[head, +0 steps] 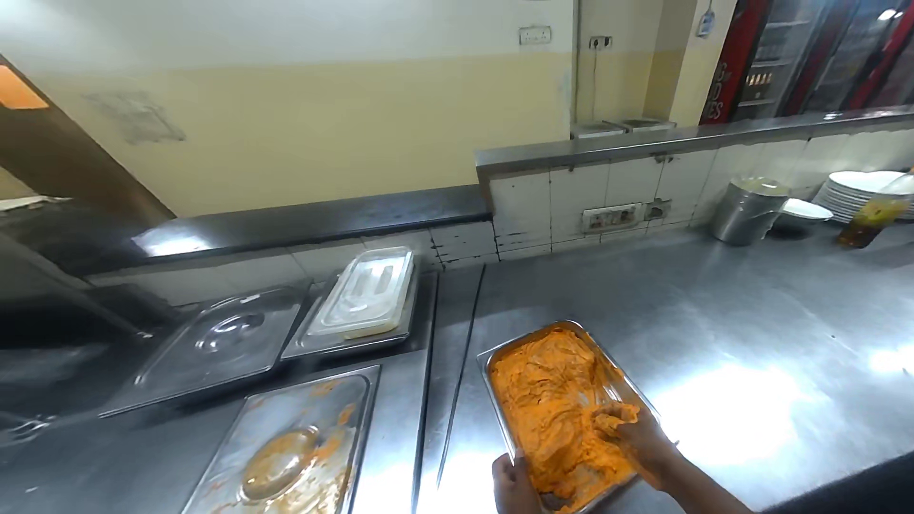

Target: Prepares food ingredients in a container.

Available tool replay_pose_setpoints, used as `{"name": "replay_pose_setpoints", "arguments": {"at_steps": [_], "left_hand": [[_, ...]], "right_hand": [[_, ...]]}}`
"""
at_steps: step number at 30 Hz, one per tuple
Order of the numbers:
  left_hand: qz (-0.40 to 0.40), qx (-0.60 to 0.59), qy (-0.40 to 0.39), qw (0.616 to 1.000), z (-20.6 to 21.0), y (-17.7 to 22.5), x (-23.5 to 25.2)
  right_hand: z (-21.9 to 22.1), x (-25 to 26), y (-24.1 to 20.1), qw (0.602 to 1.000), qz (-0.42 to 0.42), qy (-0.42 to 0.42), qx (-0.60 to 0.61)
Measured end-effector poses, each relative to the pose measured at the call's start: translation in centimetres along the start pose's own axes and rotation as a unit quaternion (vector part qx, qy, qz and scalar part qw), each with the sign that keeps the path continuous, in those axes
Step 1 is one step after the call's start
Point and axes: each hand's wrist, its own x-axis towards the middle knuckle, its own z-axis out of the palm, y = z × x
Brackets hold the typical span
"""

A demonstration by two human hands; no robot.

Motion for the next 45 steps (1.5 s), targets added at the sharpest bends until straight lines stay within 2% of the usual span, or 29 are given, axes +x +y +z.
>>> {"name": "replay_pose_setpoints", "arguments": {"at_steps": [3, 6, 9, 11, 13, 15, 18, 22, 24, 28, 32, 35, 36, 37, 38, 39, 40, 41, 42, 43, 45], "left_hand": [[-0.002, 0.001, 0.002, 1.0, 0.0, -0.2, 0.0], [-0.002, 0.015, 0.005, 1.0, 0.1, -0.1, 0.0], [-0.001, 0.02, 0.007, 1.0, 0.2, 0.1, 0.0], [-0.002, 0.021, 0.009, 1.0, 0.2, 0.1, -0.1], [-0.002, 0.02, 0.007, 1.0, 0.2, 0.1, 0.0], [0.001, 0.017, 0.007, 1.0, 0.2, 0.1, 0.0], [0.004, 0.007, 0.013, 1.0, 0.3, -0.2, 0.1], [0.011, 0.006, 0.01, 1.0, 0.3, -0.3, 0.1], [0.01, 0.006, 0.011, 1.0, 0.3, -0.3, 0.0], [0.008, -0.007, 0.029, 1.0, 0.4, -0.3, -0.1], [0.006, -0.022, 0.031, 0.999, 0.6, -0.2, -0.1], [0.005, -0.027, 0.033, 0.999, 0.5, -0.2, -0.1], [0.004, -0.027, 0.029, 0.999, 0.6, 0.0, -0.1], [0.001, -0.027, 0.025, 0.999, 0.6, 0.1, -0.1], [-0.001, -0.026, 0.021, 0.999, 0.5, 0.1, -0.1], [-0.002, -0.026, 0.017, 1.0, 0.4, 0.2, -0.1], [-0.004, -0.027, 0.012, 1.0, 0.4, 0.2, -0.1], [-0.006, -0.03, 0.011, 0.999, 0.4, 0.2, -0.1], [-0.008, -0.031, 0.012, 0.999, 0.4, 0.2, -0.2], [-0.008, -0.029, 0.014, 0.999, 0.3, 0.2, -0.2], [-0.011, -0.028, 0.017, 0.999, 0.3, 0.4, -0.2]], "right_hand": [[0.8, 0.3, 0.2, 0.996, -0.003, 0.074, -0.045], [0.8, 2.0, 1.5, 0.99, -0.003, 0.133, 0.051], [1.0, 2.6, 1.1, 0.981, 0.026, 0.123, 0.15], [1.1, 2.6, 0.8, 0.979, 0.032, 0.119, 0.16], [0.6, 2.3, 0.5, 0.992, 0.027, 0.11, 0.046], [-0.5, 2.2, 0.4, 0.984, 0.017, 0.088, -0.154], [-1.4, 1.7, 0.7, 0.93, -0.031, 0.061, -0.362], [-0.7, 1.7, 1.5, 0.823, -0.054, -0.089, -0.559], [0.0, 1.8, 2.8, 0.774, -0.063, -0.138, -0.615], [0.1, -0.3, 4.1, 0.724, -0.063, -0.179, -0.663], [-3.1, -4.0, 6.5, 0.733, -0.202, -0.135, -0.635], [-5.1, -5.9, 5.0, 0.739, -0.158, -0.189, -0.627], [-5.4, -6.1, 3.6, 0.75, -0.124, -0.199, -0.618], [-5.6, -5.7, 2.2, 0.786, -0.088, -0.195, -0.579], [-5.6, -4.9, 1.1, 0.851, -0.044, -0.166, -0.497], [-5.1, -3.8, 0.8, 0.924, -0.006, -0.115, -0.366], [-4.2, -2.2, 1.3, 0.981, 0.016, -0.07, -0.178], [-2.7, -0.7, 2.0, 0.998, 0.024, -0.046, 0.024], [-1.1, 0.5, 3.1, 0.982, 0.035, -0.026, 0.185], [0.4, 1.3, 4.2, 0.954, 0.052, 0.0, 0.294], [1.9, 1.1, 5.9, 0.912, 0.088, 0.028, 0.4]]}}
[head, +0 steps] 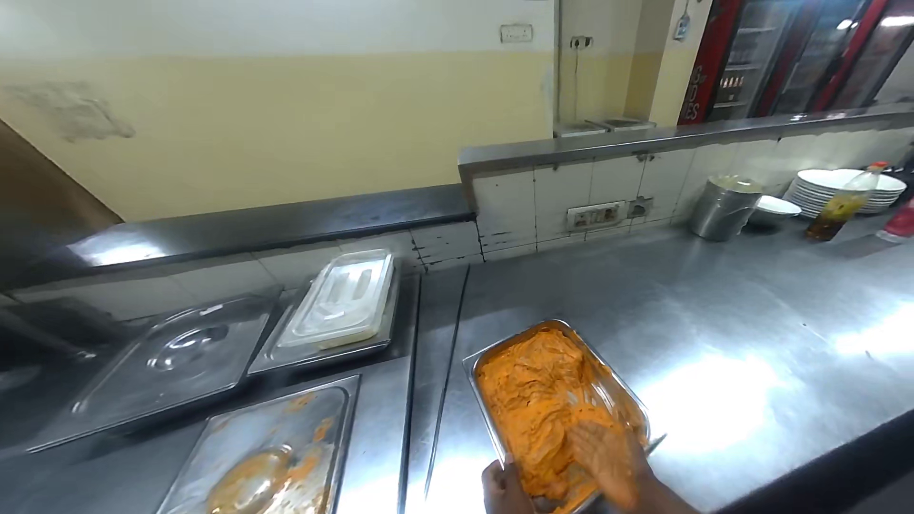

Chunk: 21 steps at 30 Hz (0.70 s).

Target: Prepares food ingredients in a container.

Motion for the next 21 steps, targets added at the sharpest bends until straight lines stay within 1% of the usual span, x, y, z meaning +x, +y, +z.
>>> {"name": "replay_pose_setpoints", "arguments": {"at_steps": [3, 6, 8, 9, 10, 11, 12, 13, 14, 15, 16, 17, 18, 19, 20, 21], "left_hand": [[-0.004, -0.008, 0.005, 1.0, 0.1, 0.0, 0.0], [0.0, -0.008, 0.003, 1.0, 0.1, -0.2, -0.1], [0.008, -0.004, -0.004, 1.0, 0.0, -0.3, 0.0], [0.011, -0.003, -0.006, 1.0, 0.0, -0.4, 0.1], [0.013, -0.001, -0.009, 1.0, 0.0, -0.5, 0.2], [0.015, 0.0, -0.011, 1.0, -0.1, -0.5, 0.2], [0.015, -0.002, -0.014, 1.0, -0.1, -0.4, 0.2], [0.016, -0.004, -0.015, 1.0, -0.1, -0.5, 0.2], [0.017, -0.007, -0.016, 1.0, 0.0, -0.5, 0.2], [0.018, -0.006, -0.015, 1.0, 0.0, -0.5, 0.2], [0.019, -0.004, -0.014, 1.0, -0.1, -0.5, 0.2], [0.021, -0.002, -0.012, 1.0, -0.1, -0.6, 0.2], [0.023, 0.0, -0.012, 1.0, -0.1, -0.7, 0.2], [0.023, -0.001, -0.011, 1.0, 0.0, -0.7, 0.3], [0.023, -0.003, -0.01, 1.0, 0.0, -0.8, 0.3], [0.022, -0.004, -0.01, 1.0, -0.1, -0.9, 0.3]], "right_hand": [[-1.5, -2.8, -0.2, 0.999, -0.002, 0.033, 0.015], [-3.7, -5.9, -2.2, 0.999, 0.009, 0.035, 0.001], [-4.2, -7.2, -4.0, 0.999, 0.028, 0.035, -0.029], [-4.1, -7.3, -5.1, 0.997, 0.037, 0.025, -0.064], [-3.8, -7.1, -6.3, 0.992, 0.032, -0.001, -0.124], [-3.1, -6.3, -7.5, 0.974, -0.001, -0.028, -0.225], [-1.9, -5.2, -8.9, 0.925, -0.059, -0.039, -0.373], [-0.6, -3.7, -10.3, 0.834, -0.12, -0.033, -0.537], [0.7, -1.9, -11.8, 0.719, -0.149, -0.027, -0.679], [1.9, 0.0, -13.1, 0.606, -0.14, -0.028, -0.783], [3.0, 2.1, -14.1, 0.516, -0.115, -0.039, -0.848], [3.7, 4.3, -14.8, 0.444, -0.094, -0.052, -0.89], [4.1, 6.3, -15.3, 0.39, -0.086, -0.068, -0.914], [4.5, 8.2, -15.7, 0.352, -0.092, -0.085, -0.928], [4.8, 9.9, -16.0, 0.324, -0.109, -0.102, -0.934], [5.1, 11.5, -16.1, 0.305, -0.131, -0.115, -0.936]]}}
